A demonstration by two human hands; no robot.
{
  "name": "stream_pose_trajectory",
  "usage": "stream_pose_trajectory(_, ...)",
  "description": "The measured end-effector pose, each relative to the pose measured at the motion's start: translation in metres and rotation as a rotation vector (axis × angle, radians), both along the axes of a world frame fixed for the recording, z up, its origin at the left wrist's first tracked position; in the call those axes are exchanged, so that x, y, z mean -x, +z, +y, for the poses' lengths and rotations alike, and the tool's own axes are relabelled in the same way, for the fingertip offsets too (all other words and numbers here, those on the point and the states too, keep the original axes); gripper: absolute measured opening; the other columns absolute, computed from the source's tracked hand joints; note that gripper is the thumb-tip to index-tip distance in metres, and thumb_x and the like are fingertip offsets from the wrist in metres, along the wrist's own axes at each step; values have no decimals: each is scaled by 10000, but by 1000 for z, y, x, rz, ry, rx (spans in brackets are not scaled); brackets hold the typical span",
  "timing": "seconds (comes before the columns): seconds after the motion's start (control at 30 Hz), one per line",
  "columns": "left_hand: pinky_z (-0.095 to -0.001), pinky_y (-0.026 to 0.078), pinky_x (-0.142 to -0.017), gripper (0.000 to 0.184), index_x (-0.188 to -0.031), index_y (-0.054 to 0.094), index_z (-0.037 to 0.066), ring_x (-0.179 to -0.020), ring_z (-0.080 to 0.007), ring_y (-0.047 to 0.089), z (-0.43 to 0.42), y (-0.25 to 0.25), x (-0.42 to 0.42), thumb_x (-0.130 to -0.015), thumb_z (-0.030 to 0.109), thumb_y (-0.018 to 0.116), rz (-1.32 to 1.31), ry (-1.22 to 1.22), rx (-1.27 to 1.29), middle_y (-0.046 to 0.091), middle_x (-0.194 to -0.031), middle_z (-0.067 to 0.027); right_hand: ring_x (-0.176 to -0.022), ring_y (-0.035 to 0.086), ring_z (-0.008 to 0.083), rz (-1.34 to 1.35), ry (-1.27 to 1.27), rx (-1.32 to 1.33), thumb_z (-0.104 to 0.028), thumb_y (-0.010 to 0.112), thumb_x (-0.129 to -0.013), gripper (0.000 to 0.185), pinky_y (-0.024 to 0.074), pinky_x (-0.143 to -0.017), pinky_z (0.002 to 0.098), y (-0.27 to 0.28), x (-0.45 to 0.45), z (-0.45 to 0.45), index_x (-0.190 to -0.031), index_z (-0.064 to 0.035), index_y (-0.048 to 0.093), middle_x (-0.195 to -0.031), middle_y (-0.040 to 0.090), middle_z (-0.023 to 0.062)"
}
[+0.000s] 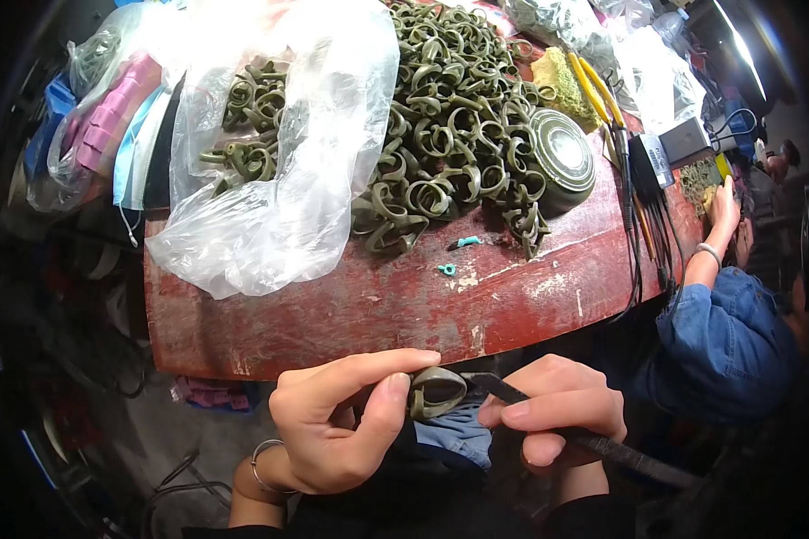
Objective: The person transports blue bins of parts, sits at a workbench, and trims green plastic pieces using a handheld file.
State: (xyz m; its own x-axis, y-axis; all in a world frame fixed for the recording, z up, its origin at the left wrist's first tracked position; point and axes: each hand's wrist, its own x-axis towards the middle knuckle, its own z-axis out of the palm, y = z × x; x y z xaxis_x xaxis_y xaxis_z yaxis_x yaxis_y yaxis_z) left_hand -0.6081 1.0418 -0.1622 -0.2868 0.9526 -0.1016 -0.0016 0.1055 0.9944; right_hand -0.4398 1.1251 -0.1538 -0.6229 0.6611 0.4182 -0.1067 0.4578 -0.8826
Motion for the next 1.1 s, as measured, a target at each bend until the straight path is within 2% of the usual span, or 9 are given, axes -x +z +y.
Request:
stream_pose_trajectory(0.13, -167, 366, -445, 239, -977, 630, -8, -504, -35, 496, 3, -1, -3, -755, -53, 554, 96, 20, -84, 612, -658, -60, -570, 594, 182, -33, -128, -66, -302, 617, -808, 272, 481, -521, 248, 2, 4, -3, -820, -33, 580, -669, 606, 109)
stream_pose_trajectory(0.2, -172, 370, -442, 249, -981, 629, -6, -491, -45, 489, 5, -3, -3, -743, -54, 575, 203, 11, -173, 586, -621, -51, -583, 596, 192, -187, -137, -129, -121, 689, -712, 197, 474, -510, 255, 5, 7, 3, -859, -15, 615, -703, 597, 113)
stream_pose_trajectory(0.23, -178, 376, -443, 255, -984, 628, -5, -489, -52, 489, 5, -5, -2, -735, -52, 592, 260, -11, -213, 571, -605, -47, -589, 596, 196, -264, -141, -159, -31, 725, -664, 236, 470, -504, 259, 6, 8, 5, -879, -6, 632, -721, 593, 114)
stream_pose_trajectory(0.27, -184, 382, -443, 263, -986, 628, -5, -487, -60, 488, 5, -6, -1, -727, -50, 610, 318, -34, -253, 556, -590, -43, -574, 592, 184, -263, -154, -152, 11, 717, -655, 220, 468, -498, 259, 4, 14, 4, -857, -11, 632, -727, 585, 104)
stream_pose_trajectory(0.37, -197, 411, -468, 344, -1018, 616, 4, -521, -80, 501, 9, -3, -1, -682, -32, 680, 277, -48, -383, 547, -652, -43, -575, 593, 188, -228, -129, -10, 10, 717, -658, 214, 467, -498, 258, -3, 14, 0, -853, -10, 630, -730, 580, 107)
stream_pose_trajectory(0.47, -203, 435, -512, 448, -1059, 595, 7, -606, -100, 526, 7, -8, -6, -633, -1, 735, 71, 13, -317, 537, -786, -56, -566, 579, 150, -163, -112, 132, 69, 643, -706, 180, 454, -483, 241, -10, 13, 2, -874, 9, 614, -729, 571, 109)
stream_pose_trajectory(0.6, -219, 457, -580, 489, -1065, 597, 22, -720, -119, 543, 11, -15, -5, -602, 6, 753, 213, -80, -292, 511, -928, -78, -572, 566, 122, -106, -58, 233, 82, 586, -744, 173, 434, -471, 216, -15, 14, 2, -908, 30, 601, -731, 567, 112)
stream_pose_trajectory(0.67, -226, 463, -590, 469, -1048, 609, 31, -728, -127, 549, 10, -14, -6, -603, 6, 753, 241, -74, -288, 512, -918, -77, -588, 573, 135, -97, -41, 327, 62, 588, -755, 171, 440, -488, 228, -16, 14, 1, -922, 30, 603, -723, 573, 112)
stream_pose_trajectory(1.1, -244, 480, -601, 400, -975, 647, 29, -701, -152, 573, 11, -14, -6, -596, 36, 773, 326, -11, -272, 533, -861, -79, -575, 569, 241, -220, 15, 138, 26, 551, -679, 259, 451, -513, 287, -30, 20, 5, -932, 2, 598, -695, 549, 121)
